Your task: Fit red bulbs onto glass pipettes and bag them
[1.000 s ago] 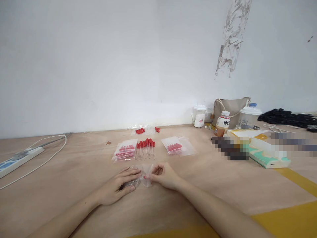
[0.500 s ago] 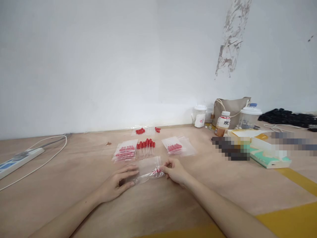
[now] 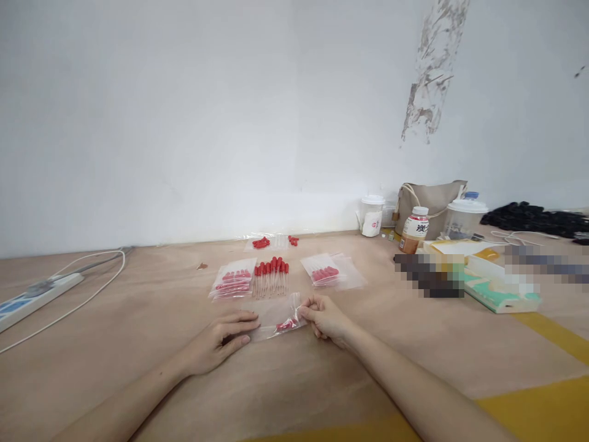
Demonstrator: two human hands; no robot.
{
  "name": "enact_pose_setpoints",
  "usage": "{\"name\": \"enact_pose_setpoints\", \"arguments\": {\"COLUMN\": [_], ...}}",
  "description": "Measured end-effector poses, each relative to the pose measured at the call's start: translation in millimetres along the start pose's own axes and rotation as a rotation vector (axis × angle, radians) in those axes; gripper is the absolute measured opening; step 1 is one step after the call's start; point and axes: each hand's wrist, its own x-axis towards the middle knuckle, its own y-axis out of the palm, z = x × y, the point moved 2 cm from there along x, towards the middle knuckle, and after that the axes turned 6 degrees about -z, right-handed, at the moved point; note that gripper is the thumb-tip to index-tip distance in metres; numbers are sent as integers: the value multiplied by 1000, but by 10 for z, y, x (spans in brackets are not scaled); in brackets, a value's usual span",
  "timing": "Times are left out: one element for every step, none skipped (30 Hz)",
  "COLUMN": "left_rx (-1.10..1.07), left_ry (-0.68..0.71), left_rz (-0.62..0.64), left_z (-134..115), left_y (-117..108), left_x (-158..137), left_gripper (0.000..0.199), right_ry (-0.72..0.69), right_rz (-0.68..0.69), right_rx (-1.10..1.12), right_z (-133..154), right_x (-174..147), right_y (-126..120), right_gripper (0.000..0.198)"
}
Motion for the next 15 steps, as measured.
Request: {"name": "enact_pose_setpoints", "arguments": {"left_rx": [1, -1, -5, -10, -16, -23, -29, -33, -36, -38, -39, -38, -36, -36, -37], "left_ry": [2, 4, 3, 0, -3, -7, -10, -11, -9, -7, -5, -2, 3, 9, 16], "left_rz": [8, 14, 19, 21, 23, 25, 25, 25, 26, 25, 22, 17, 12, 9, 8], "left_z": [0, -2, -5, -8, -11, -12, -14, -14, -14, -14, -14, -16, -21, -27, -36], "left_y": [-3, -8, -12, -16, -20, -21, -21, -20, -17, -14, -12, -11, -11, -12, -14], "left_x": [-1, -3, -3, -3, -3, -2, -2, -2, -2, -2, -3, -3, -2, -1, 1], "left_gripper": [31, 31, 30, 30, 30, 30, 31, 31, 31, 32, 32, 32, 32, 31, 31], "right_ry": [-7, -31, -76, -139, -206, -268, -307, -315, -311, -298, -283, -264, -250, -240, -235], "right_rz": [-16, -57, -119, -190, -258, -312, -342, -351, -355, -364, -378, -393, -396, -386, -370], "right_rx": [-39, -95, -170, -269, -377, -479, -568, -623, -649, -664, -678, -692, -702, -708, -716], "right_z": [-9, -7, 7, 36, 76, 125, 176, 225, 273, 317, 355, 385, 407, 420, 426], "right_x": [30, 70, 119, 178, 245, 320, 403, 494, 589, 686, 782, 876, 966, 1050, 1124], "right_y": [-22, -48, -76, -99, -114, -116, -102, -75, -36, 10, 62, 116, 171, 222, 267], "right_gripper": [22, 19, 17, 14, 11, 8, 5, 4, 4, 5, 5, 6, 6, 7, 7]}}
